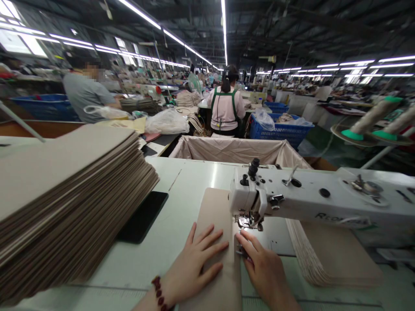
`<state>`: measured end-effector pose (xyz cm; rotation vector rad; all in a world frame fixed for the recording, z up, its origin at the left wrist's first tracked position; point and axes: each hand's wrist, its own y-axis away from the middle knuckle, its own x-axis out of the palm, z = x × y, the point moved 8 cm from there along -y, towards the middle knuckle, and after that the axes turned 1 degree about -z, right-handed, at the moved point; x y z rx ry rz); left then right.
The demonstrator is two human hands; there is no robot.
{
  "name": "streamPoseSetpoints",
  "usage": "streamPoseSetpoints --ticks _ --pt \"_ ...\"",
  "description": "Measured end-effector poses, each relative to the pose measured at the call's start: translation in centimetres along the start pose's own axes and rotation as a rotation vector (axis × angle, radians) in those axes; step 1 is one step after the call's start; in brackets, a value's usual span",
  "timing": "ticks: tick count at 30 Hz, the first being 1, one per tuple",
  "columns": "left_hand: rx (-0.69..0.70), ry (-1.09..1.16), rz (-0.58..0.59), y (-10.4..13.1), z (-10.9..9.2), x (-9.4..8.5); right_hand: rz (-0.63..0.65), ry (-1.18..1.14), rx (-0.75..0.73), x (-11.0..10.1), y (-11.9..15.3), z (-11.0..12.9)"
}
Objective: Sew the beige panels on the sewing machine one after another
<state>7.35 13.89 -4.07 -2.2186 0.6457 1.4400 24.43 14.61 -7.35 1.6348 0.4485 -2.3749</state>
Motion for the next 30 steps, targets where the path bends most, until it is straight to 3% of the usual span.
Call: streamPoseSetpoints --ticks 18,30 --pt "0.104 -0.031 0.102 2.1 -1.2 0.4 -0.004 -0.021 0.007 0.0 -0.1 -0.2" --pt "0.146 0.006 0.029 -0.3 -1.0 0.1 -0.005 0.003 -0.003 0.2 0.0 -0.1"
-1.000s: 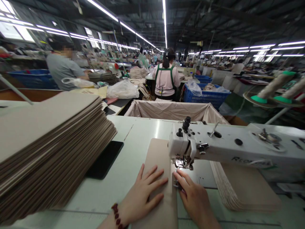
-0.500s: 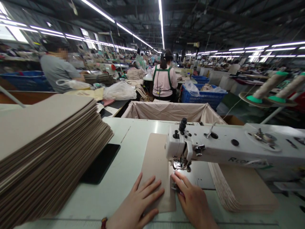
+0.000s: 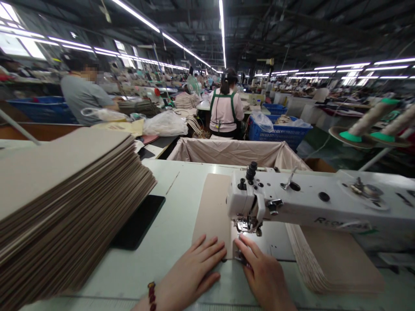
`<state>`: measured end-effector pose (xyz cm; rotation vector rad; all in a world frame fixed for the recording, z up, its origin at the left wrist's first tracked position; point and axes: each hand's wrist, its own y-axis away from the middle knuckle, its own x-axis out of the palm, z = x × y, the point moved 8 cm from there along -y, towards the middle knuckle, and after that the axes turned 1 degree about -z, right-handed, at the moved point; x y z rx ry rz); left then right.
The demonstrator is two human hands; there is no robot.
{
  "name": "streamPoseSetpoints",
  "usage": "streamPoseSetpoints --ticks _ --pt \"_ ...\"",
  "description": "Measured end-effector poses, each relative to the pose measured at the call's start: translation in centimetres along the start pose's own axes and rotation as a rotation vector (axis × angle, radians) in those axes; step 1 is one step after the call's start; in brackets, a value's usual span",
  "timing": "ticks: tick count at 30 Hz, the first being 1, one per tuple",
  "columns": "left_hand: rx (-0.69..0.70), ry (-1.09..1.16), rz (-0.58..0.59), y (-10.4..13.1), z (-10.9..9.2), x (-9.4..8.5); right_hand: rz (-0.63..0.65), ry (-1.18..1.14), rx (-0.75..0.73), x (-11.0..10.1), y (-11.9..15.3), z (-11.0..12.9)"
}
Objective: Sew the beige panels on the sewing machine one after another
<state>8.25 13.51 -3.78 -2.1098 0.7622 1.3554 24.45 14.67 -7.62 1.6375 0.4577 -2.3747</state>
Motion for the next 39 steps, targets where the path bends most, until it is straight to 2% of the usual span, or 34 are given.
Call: streamPoseSetpoints --ticks 15,20,39 --pt "-0.074 -0.023 -0.027 -3.1 3.2 0.8 -0.015 0.035 -0.030 -0.1 -0.1 0.0" --pt "-0.081 -0.034 -0.073 -3.8 4.2 0.9 -0.035 0.044 -0.030 -0.1 -0.1 -0.1" --pt "-0.093 -0.027 -0.077 -4.1 4.0 0.2 -0.047 0.022 -0.039 0.2 -0.2 -0.4"
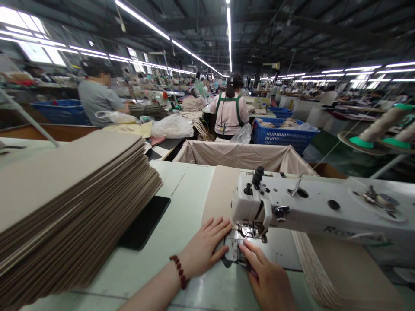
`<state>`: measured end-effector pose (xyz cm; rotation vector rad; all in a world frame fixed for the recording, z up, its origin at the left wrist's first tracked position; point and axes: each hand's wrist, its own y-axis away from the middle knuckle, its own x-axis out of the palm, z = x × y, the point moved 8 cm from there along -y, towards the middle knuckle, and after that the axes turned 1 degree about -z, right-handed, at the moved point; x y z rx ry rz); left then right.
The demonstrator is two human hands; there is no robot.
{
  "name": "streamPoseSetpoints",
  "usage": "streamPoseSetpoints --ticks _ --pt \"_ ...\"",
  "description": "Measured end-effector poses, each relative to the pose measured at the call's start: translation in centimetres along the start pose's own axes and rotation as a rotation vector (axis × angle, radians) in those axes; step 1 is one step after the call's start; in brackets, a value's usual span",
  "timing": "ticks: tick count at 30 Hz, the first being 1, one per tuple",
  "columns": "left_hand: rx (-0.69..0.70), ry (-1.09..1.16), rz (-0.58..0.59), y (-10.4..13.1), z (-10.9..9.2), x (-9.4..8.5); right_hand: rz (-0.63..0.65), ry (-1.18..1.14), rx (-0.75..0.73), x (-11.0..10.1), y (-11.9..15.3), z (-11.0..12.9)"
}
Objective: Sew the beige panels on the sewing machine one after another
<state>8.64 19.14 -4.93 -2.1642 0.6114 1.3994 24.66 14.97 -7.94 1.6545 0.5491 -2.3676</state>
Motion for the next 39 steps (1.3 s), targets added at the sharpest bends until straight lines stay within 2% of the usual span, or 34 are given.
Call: streamPoseSetpoints --ticks 9,15,22,25,28,31,35,37,39 --pt "-0.014 -0.011 0.010 0.0 0.1 0.1 0.014 -0.010 0.020 -0.6 -0.1 0.3" --pt "-0.004 -0.027 -0.021 0.2 -0.1 0.1 0.004 -0.055 0.051 -1.1 -0.1 0.5" --pt "-0.042 -0.069 -0.102 0.4 0.6 0.6 -0.021 -0.117 0.061 -1.4 0.1 0.6" --pt "-0.072 -0.094 -0.147 0.2 0.9 0.0 -0.043 -0.152 0.066 -1.7 0.1 0.6" --pt "-0.187 -0.132 -0.223 0.4 1.7 -1.2 -0.055 -0.173 0.073 -1.8 0.1 0.7" --pt "-0.331 -0.194 -0.286 2.4 2.1 -1.9 -0.060 -0.183 0.072 -2.2 0.1 0.8" --pt "-0.449 -0.283 -0.323 8.7 2.0 -1.3 -0.055 -0.222 0.074 -3.5 0.9 0.7" --pt "-0.440 -0.310 -0.310 12.1 1.9 -0.6 -0.060 -0.242 0.106 -4.3 2.0 0.3" --pt "-0.363 -0.308 -0.261 14.2 1.5 0.2 -0.069 -0.273 0.150 -4.9 3.4 -0.1"
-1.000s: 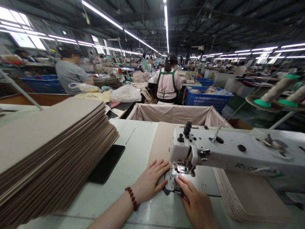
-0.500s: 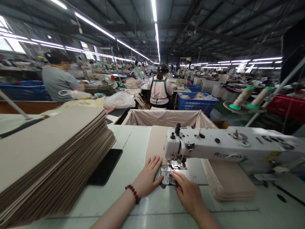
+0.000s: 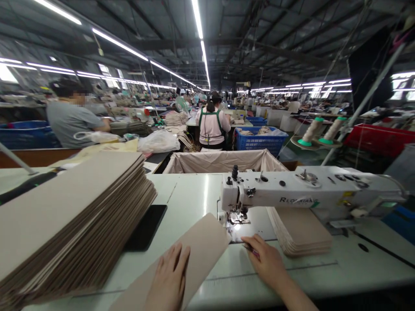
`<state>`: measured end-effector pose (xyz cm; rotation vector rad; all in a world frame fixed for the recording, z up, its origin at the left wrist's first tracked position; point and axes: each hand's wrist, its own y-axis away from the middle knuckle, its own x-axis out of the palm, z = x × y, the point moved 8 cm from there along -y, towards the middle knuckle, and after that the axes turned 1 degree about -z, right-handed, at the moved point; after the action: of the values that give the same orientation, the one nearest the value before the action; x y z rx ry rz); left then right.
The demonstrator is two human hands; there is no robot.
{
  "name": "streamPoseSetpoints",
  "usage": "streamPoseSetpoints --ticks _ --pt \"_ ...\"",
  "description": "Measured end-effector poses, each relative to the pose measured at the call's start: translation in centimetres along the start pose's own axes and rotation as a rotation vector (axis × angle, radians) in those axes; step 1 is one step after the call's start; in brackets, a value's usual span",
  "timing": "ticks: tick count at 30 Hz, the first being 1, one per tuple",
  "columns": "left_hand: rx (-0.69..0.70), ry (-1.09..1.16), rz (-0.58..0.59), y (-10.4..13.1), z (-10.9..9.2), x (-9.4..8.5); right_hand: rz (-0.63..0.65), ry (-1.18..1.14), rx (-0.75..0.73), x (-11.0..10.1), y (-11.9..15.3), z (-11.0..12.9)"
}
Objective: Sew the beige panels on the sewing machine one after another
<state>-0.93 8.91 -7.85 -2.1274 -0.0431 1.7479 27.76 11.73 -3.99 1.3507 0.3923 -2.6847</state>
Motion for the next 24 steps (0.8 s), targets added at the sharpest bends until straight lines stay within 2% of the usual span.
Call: streamPoseSetpoints --ticks 3,5,7,11,14,16,18,20,24 --pt "0.185 0.084 0.112 0.9 -1.4 0.3 0.030 -0.076 0.038 -0.4 1.9 -0.5" --pt "0.261 0.155 0.167 0.1 -3.2 0.1 0.074 -0.110 0.046 -0.3 3.0 -0.6" --pt "0.281 0.220 0.180 -1.1 -5.3 -0.6 0.103 -0.113 0.056 -0.2 3.9 -0.9" --pt "0.325 0.334 0.197 -2.0 -11.5 -1.2 0.114 -0.085 0.082 -0.4 5.2 -1.5" --pt "0.439 0.345 0.206 -0.7 -16.6 -0.2 0.113 -0.071 0.097 -0.4 5.6 -1.9" --pt "0.476 0.324 0.196 0.2 -18.8 0.8 0.105 -0.063 0.108 -0.2 5.6 -2.1" --pt "0.460 0.308 0.188 0.7 -19.8 1.7 0.095 -0.056 0.118 0.1 5.6 -2.2" --pt "0.419 0.304 0.186 0.7 -20.0 2.1 0.084 -0.051 0.125 0.2 5.5 -2.4" --pt "0.325 0.365 0.211 -0.1 -19.7 1.5 0.044 -0.047 0.142 -0.7 5.9 -2.3"
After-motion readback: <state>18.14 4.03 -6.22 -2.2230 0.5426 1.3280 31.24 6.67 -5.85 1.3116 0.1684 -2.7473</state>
